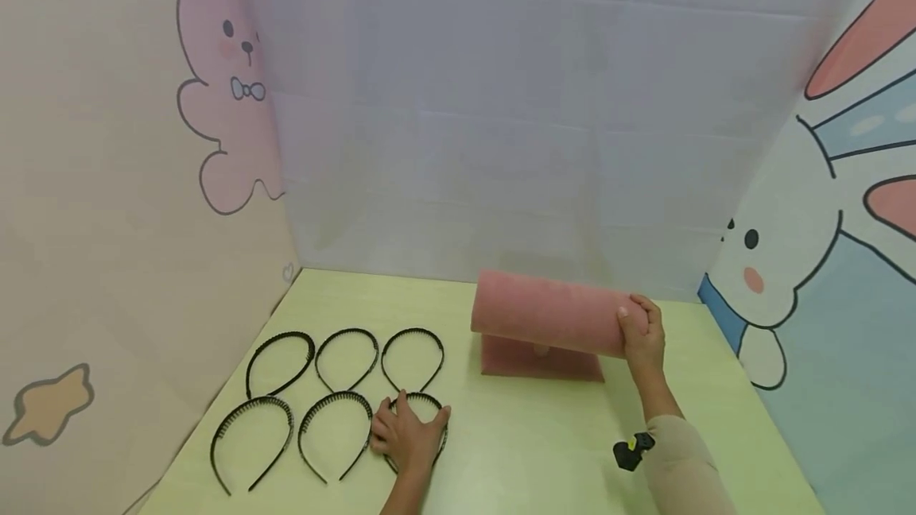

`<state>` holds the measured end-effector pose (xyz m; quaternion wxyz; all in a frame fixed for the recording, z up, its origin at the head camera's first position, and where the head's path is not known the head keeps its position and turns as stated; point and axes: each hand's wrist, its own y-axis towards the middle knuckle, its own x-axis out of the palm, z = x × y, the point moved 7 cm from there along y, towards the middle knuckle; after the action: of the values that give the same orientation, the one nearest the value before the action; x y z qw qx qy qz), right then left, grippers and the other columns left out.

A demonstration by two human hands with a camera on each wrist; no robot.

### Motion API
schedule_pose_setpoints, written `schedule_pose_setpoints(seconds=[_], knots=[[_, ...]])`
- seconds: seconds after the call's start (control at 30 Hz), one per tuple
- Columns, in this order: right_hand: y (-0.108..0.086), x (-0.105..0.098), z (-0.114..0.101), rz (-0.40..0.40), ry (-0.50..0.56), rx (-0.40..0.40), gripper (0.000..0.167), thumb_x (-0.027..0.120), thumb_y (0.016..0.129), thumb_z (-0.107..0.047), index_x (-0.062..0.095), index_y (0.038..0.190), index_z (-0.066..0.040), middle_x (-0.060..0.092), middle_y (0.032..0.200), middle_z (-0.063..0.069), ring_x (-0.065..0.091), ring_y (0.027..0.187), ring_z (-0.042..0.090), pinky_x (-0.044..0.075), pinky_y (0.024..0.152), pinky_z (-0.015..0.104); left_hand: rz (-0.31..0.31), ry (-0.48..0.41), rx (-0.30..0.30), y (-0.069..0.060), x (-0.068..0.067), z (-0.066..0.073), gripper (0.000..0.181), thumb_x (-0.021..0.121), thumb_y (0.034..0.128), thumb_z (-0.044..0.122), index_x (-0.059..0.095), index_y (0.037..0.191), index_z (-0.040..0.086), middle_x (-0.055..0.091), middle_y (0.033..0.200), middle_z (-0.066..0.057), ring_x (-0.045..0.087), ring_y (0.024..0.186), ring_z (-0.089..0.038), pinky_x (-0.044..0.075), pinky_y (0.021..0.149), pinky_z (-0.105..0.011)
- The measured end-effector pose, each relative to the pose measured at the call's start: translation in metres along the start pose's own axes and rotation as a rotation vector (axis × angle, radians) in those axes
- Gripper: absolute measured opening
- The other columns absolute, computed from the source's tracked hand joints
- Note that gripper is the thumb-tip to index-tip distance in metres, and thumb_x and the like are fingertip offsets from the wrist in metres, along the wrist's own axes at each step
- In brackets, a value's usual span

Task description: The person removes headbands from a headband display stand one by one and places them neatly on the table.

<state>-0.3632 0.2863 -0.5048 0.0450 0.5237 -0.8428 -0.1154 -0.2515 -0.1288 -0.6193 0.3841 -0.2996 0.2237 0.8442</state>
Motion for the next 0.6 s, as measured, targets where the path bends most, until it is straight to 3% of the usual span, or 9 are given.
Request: schedule_pose_setpoints(seconds=[0.13, 0.33, 0.47, 0.6], knots=[[-0.004, 0.002, -0.002, -0.034, 0.047, 0.037, 0.044, 0.057, 0.093, -0.026, 0.045, 0.134, -0.022, 0.042, 0.130, -0.004, 0.039, 0.113, 0.013, 0.034, 0.084, 0.025, -0.003, 0.009, 0.019, 0.001, -0.002, 0.001, 0.094, 0.084, 0.0546, 0.051, 0.051, 0.127, 0.000, 0.033, 0.127, -0.027, 0.019, 0.117, -0.042, 0.011, 0.087, -0.061], [-0.016, 0.006, -0.006, -0.058, 0.096, 0.143, 0.054, 0.056, 0.093, -0.032, 0.035, 0.142, -0.029, 0.037, 0.136, 0.008, 0.042, 0.114, 0.021, 0.041, 0.078, 0.016, -0.013, 0.002, 0.010, 0.001, -0.003, 0.000, 0.096, 0.083, 0.0567, 0.052, 0.048, 0.129, -0.001, 0.030, 0.129, -0.029, 0.017, 0.118, -0.043, 0.010, 0.087, -0.061], [-0.026, -0.001, -0.008, 0.007, 0.096, 0.174, 0.056, 0.059, 0.092, -0.033, 0.037, 0.141, -0.021, 0.040, 0.134, 0.012, 0.044, 0.112, 0.019, 0.042, 0.079, 0.017, -0.016, -0.005, 0.016, 0.002, -0.006, 0.003, 0.096, 0.081, 0.0585, 0.053, 0.046, 0.130, 0.000, 0.029, 0.131, -0.028, 0.016, 0.120, -0.043, 0.010, 0.087, -0.061], [-0.039, -0.012, -0.007, 0.075, 0.062, 0.201, 0.049, 0.060, 0.091, -0.030, 0.046, 0.134, -0.011, 0.048, 0.124, 0.006, 0.048, 0.101, 0.010, 0.041, 0.075, 0.015, 0.005, -0.036, 0.046, 0.003, -0.016, 0.009, 0.091, 0.081, 0.0610, 0.052, 0.048, 0.129, 0.001, 0.029, 0.131, -0.026, 0.017, 0.119, -0.044, 0.011, 0.086, -0.062]])
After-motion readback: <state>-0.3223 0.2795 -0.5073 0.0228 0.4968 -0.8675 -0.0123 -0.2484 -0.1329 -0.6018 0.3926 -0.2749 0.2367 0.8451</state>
